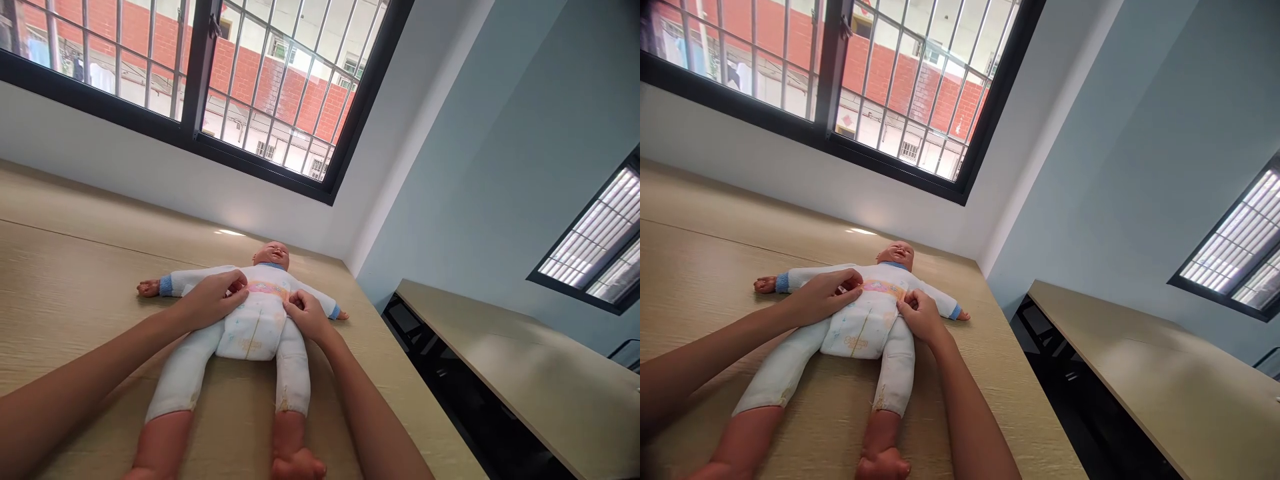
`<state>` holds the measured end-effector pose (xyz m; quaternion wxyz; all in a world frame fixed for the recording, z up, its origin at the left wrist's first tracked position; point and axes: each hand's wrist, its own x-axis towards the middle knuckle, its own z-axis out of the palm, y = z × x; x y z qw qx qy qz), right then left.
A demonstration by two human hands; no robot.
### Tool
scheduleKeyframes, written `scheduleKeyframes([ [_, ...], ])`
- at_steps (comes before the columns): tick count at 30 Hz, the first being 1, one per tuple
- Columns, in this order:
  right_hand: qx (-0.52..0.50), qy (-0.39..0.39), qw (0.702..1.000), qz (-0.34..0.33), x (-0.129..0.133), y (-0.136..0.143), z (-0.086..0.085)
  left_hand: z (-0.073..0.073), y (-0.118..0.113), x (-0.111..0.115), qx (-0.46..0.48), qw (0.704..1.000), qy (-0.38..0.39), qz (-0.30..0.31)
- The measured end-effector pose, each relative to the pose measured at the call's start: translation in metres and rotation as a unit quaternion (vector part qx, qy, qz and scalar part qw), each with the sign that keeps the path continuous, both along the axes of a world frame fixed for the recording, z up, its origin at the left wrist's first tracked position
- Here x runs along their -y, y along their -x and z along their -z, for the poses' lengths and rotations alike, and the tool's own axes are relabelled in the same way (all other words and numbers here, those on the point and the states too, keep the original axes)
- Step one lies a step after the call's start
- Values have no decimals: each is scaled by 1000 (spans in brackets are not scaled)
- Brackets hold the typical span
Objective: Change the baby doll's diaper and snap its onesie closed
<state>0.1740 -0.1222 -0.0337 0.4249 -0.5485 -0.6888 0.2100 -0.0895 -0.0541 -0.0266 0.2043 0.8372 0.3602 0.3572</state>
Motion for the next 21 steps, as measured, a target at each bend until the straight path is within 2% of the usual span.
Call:
scheduleKeyframes([
  [21,22,6,1000,17,-1,2,2,-4,0,4,-47,999,-27,-6],
])
